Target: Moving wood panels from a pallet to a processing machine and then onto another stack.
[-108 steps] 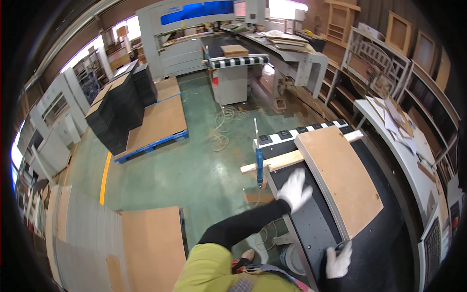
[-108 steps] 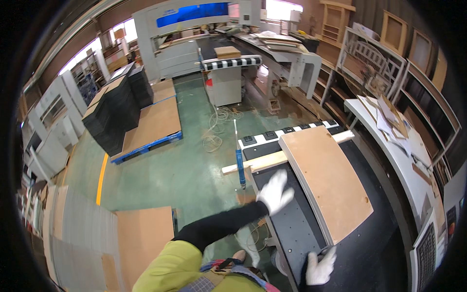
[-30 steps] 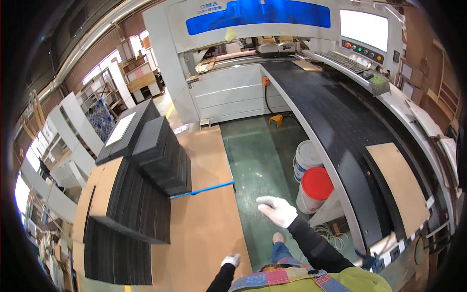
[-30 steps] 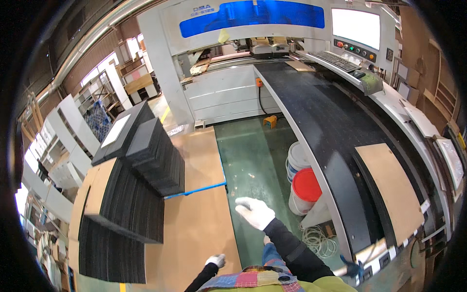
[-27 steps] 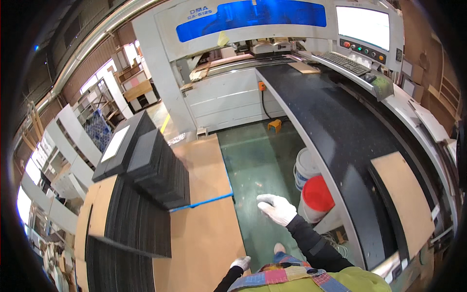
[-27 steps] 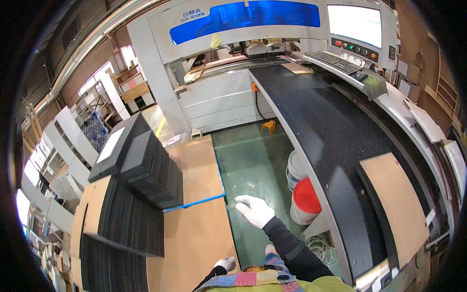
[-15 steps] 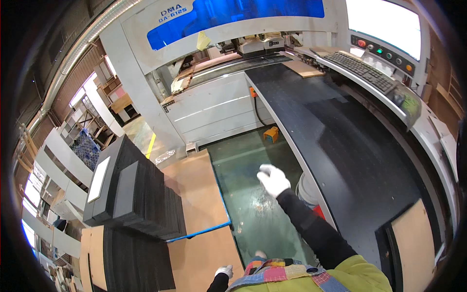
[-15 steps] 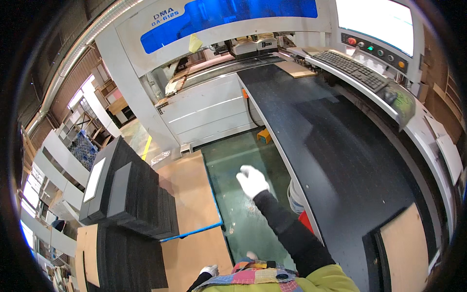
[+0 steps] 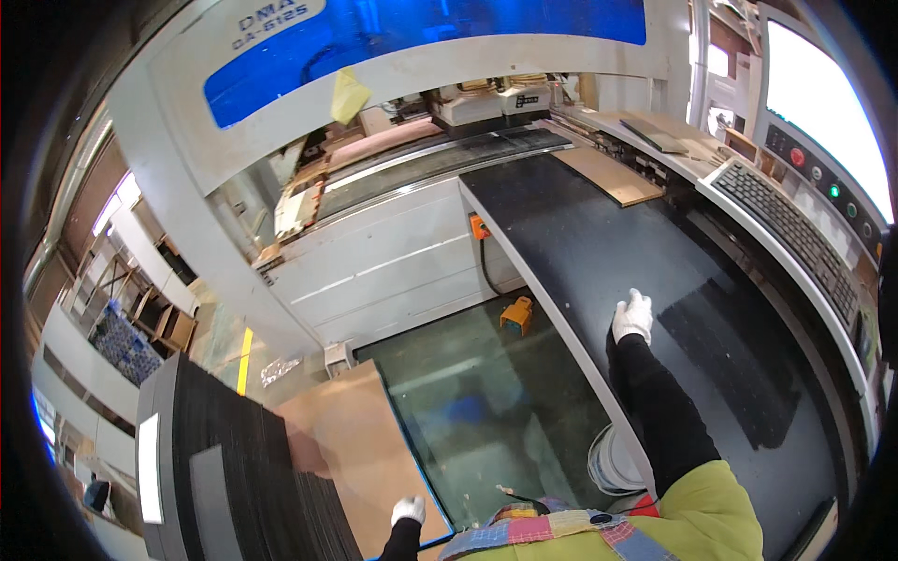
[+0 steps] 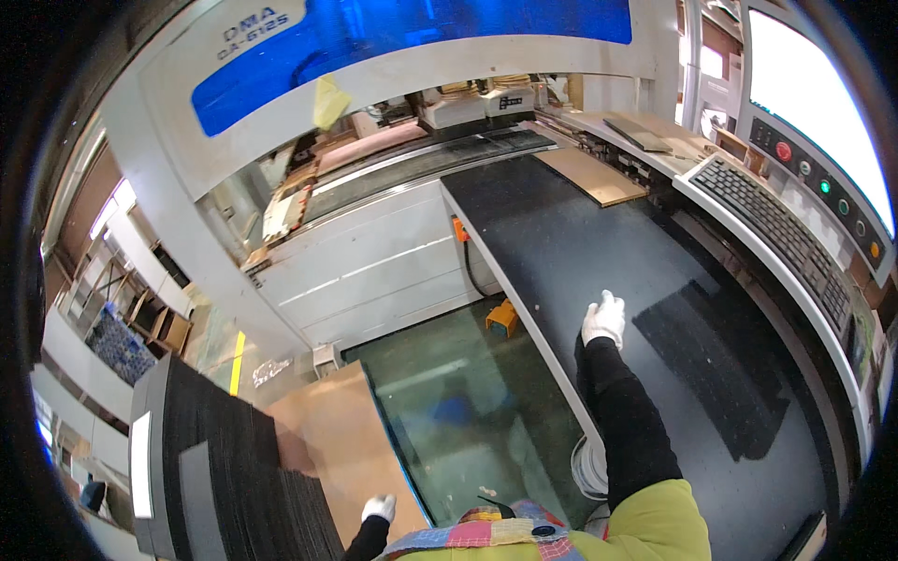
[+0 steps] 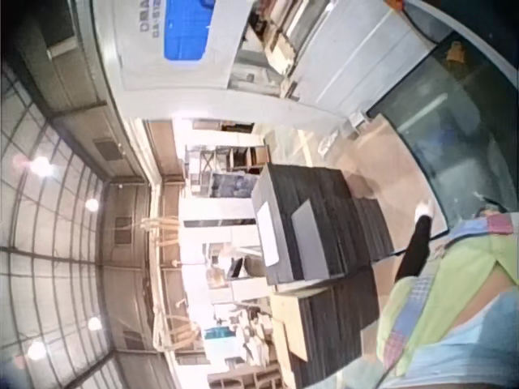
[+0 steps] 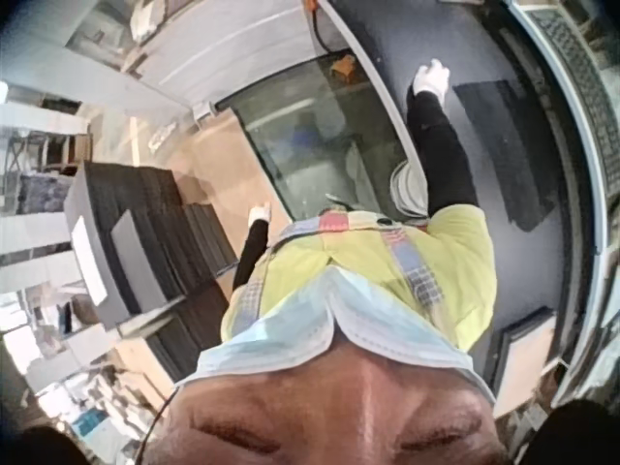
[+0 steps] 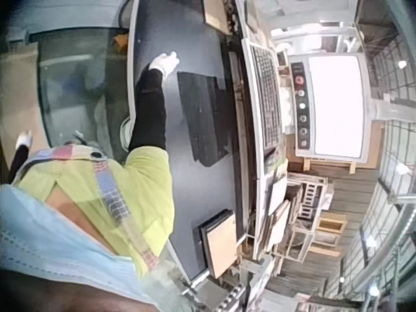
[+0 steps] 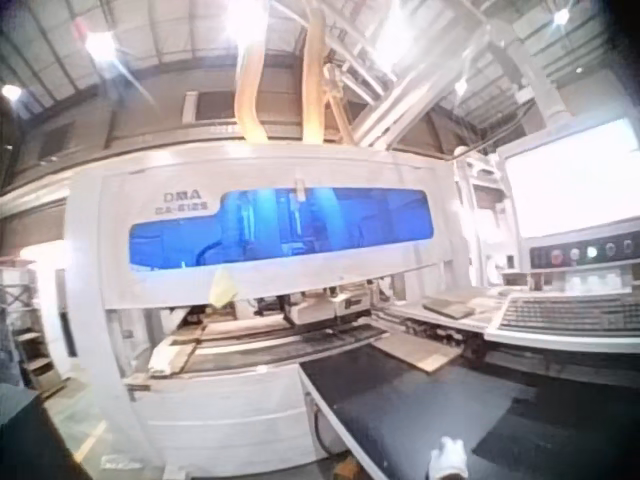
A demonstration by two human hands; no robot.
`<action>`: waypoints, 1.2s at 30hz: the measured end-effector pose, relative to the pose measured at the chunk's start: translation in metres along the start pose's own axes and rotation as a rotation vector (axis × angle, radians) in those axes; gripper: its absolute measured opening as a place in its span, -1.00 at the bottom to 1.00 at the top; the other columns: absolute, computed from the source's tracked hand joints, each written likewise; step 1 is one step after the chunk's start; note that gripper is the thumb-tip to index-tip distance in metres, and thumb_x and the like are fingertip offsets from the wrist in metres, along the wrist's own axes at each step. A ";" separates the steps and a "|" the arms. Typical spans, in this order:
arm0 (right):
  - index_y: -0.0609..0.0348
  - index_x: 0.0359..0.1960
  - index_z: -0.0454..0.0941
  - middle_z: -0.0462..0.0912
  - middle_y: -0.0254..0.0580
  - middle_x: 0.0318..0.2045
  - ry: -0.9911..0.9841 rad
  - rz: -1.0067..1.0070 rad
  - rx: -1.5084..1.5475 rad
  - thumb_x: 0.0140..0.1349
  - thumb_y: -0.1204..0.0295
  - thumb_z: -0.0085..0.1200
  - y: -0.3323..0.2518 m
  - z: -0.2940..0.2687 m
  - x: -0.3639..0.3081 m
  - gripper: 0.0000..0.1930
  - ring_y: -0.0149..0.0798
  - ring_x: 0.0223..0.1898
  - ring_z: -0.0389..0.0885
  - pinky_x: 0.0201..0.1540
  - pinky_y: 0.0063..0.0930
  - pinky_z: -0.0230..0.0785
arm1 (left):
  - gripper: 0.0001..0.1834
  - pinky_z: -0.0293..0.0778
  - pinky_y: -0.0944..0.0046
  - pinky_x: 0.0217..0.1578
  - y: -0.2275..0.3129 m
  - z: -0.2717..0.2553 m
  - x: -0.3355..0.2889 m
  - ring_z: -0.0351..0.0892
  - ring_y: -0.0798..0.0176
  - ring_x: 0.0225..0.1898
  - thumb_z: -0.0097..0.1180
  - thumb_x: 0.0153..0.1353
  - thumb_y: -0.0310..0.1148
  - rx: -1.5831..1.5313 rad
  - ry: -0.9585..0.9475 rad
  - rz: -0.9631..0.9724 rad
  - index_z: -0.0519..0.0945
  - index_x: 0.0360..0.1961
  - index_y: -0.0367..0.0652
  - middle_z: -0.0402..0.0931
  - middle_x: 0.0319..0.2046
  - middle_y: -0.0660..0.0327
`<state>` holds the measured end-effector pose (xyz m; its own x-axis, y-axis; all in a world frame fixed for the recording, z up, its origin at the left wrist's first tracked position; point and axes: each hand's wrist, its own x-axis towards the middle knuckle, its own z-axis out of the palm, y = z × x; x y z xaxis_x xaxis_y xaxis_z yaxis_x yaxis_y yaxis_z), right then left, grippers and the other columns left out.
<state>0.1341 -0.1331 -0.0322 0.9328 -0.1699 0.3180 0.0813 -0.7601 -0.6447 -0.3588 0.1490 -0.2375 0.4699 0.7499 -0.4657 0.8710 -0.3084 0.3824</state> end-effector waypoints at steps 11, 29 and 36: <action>0.23 0.11 0.35 0.40 0.16 -0.02 0.275 0.130 -0.031 0.20 0.32 0.03 -0.038 0.144 0.244 -0.55 0.12 0.02 0.42 0.07 -0.14 0.33 | -0.54 0.40 0.11 0.08 0.522 -0.128 0.255 0.48 -0.06 0.06 0.08 0.18 -0.37 -0.236 0.393 1.281 0.42 0.14 -0.17 0.44 0.06 -0.06; 0.28 -0.08 0.45 0.53 0.16 -0.18 0.439 0.651 -0.389 0.18 -0.04 -0.03 -0.066 0.220 0.443 -0.44 0.08 -0.10 0.55 -0.02 -0.13 0.41 | -0.12 0.08 0.11 0.29 1.093 -0.091 0.549 0.14 -0.07 0.32 -0.25 0.19 0.24 0.276 -0.039 1.192 0.17 0.30 -0.30 0.13 0.29 -0.16; 0.31 -0.14 0.41 0.50 0.17 -0.21 0.360 0.744 -0.315 0.14 -0.02 0.04 -0.070 0.208 0.438 -0.45 0.08 -0.12 0.52 -0.06 -0.11 0.41 | -0.28 0.23 0.05 0.20 1.133 -0.074 0.557 0.31 -0.12 0.21 -0.08 0.20 0.07 0.422 0.082 1.309 0.28 0.26 -0.18 0.29 0.19 -0.16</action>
<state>0.6102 -0.0241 0.0080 0.5338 -0.8361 0.1263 -0.6528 -0.5024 -0.5670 0.8793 0.2600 -0.0044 0.9762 -0.1947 0.0959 -0.2118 -0.9509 0.2254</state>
